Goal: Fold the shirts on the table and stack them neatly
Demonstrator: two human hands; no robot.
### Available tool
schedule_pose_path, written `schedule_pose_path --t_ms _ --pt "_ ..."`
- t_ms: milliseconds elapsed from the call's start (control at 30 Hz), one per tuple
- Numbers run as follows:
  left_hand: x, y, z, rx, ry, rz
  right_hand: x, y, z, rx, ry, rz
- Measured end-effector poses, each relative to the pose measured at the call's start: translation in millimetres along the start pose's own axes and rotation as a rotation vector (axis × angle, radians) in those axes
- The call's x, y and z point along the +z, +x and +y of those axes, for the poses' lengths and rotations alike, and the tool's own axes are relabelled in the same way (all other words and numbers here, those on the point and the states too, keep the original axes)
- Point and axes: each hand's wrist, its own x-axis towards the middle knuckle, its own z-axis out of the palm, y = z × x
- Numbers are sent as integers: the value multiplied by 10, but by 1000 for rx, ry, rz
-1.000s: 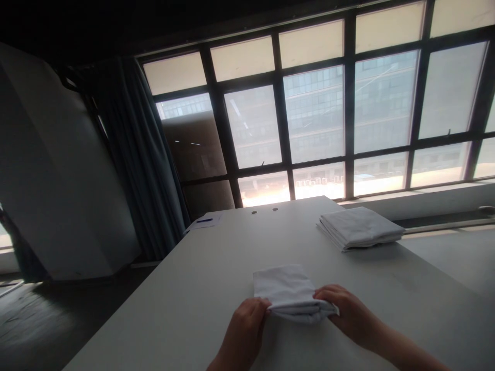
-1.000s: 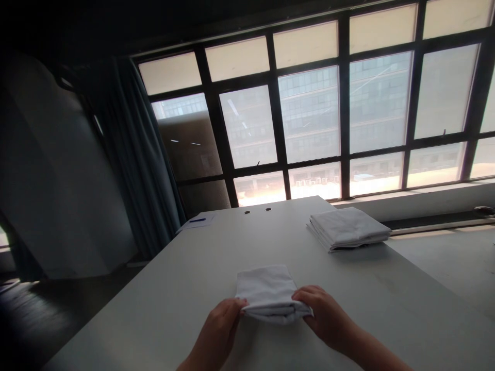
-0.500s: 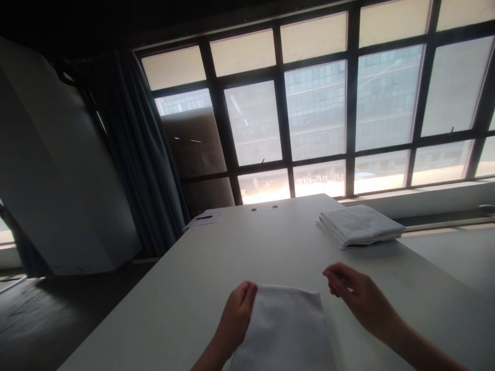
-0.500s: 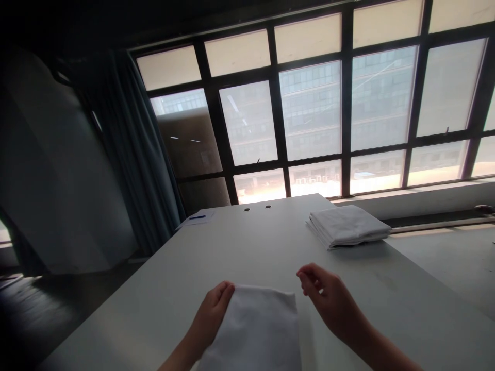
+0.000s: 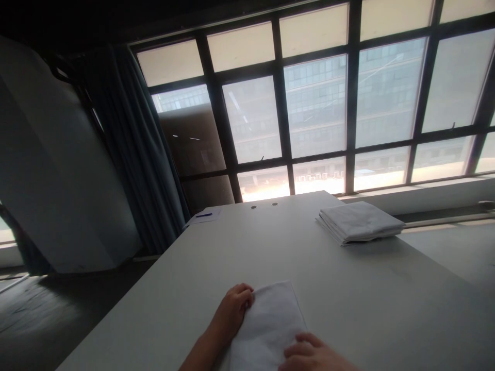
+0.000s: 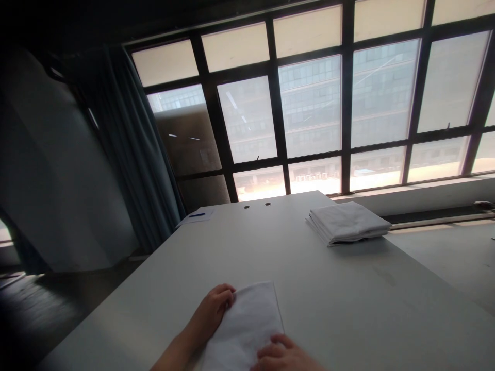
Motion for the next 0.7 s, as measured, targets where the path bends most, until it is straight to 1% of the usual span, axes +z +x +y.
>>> schedule_pose_path --t_ms 33,67,100,167,200,233,267,300,333,367,433,500,567,600,700 --pt "-2 -4 5 -11 11 3 -137 -66 70 37 -12 -47" --pt "-3 -12 8 -22 34 13 -282 -139 156 109 -41 -78" --pt "-2 -22 13 -29 69 26 -421 -215 255 226 -96 -71" --pt "12 -50 47 -18 141 45 -638 -347 457 482 -270 -6" --pt "28 -67 79 4 166 42 -705 -392 537 594 -367 46" --pt "50 -84 119 34 176 30 -739 -416 590 673 -447 102" --pt "77 -100 163 68 173 7 -740 -418 606 712 -499 159" --pt "107 -113 206 101 161 -21 -710 -398 585 711 -517 208" --pt "137 -120 244 129 149 -50 -653 -358 530 674 -502 242" --pt "164 -122 274 149 142 -73 -573 -304 452 612 -464 248" --pt "201 -105 302 158 154 -95 -377 -186 280 473 -384 190" --pt "214 -72 303 150 195 -101 -189 -99 176 392 -356 125" --pt "219 -39 302 155 230 -107 -76 -72 188 384 -380 112" --pt "226 -28 308 169 240 -113 -59 -79 232 393 -399 120" --pt "290 -19 359 228 266 -107 -150 -145 411 424 -446 141"
